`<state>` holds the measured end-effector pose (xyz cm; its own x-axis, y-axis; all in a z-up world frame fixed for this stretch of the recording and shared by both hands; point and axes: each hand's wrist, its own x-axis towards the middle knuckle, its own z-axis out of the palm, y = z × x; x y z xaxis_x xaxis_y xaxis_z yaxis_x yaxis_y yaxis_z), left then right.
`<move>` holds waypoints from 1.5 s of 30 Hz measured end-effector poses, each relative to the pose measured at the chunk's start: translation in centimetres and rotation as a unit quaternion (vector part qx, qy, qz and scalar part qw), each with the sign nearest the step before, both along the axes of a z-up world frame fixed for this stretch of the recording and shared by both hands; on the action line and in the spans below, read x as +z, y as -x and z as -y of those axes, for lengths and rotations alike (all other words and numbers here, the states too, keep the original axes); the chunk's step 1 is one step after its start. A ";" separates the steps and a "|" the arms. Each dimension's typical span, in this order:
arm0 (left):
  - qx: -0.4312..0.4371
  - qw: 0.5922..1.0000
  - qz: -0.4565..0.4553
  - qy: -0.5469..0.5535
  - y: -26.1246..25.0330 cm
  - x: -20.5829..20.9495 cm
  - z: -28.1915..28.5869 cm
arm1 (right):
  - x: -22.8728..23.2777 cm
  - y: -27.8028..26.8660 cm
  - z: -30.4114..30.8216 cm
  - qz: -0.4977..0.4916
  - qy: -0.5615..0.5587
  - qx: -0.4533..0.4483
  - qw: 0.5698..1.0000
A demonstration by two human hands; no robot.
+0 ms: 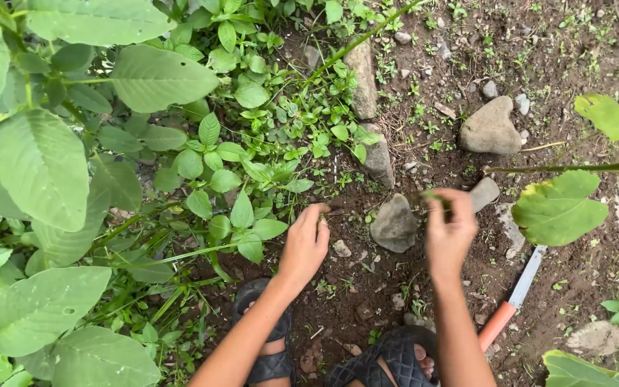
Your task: The person is weeding a garden bed using their hands and a small gardening knife.
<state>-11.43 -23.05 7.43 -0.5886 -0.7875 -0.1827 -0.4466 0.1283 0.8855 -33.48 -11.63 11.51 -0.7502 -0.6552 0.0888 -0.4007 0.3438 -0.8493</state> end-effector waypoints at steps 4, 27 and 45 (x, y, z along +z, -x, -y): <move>-0.070 0.997 0.012 0.004 1.9 -1.5 -0.7 | -0.9 2.1 -2.1 -0.033 -0.141 -0.094 0.985; 0.001 0.998 -0.029 0.054 0.9 2.2 -0.7 | 0.7 -5.3 4.4 -0.112 -0.064 0.160 0.979; 0.148 0.988 -0.042 0.010 -7.1 -2.4 0.6 | -0.6 -7.6 9.6 -0.107 -0.033 0.234 0.966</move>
<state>-4.29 -23.66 5.05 -0.3452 -0.9301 -0.1259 -0.3923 0.0211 0.9196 -25.88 -21.21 10.93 -0.3400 -0.9274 0.1558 -0.6893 0.1331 -0.7121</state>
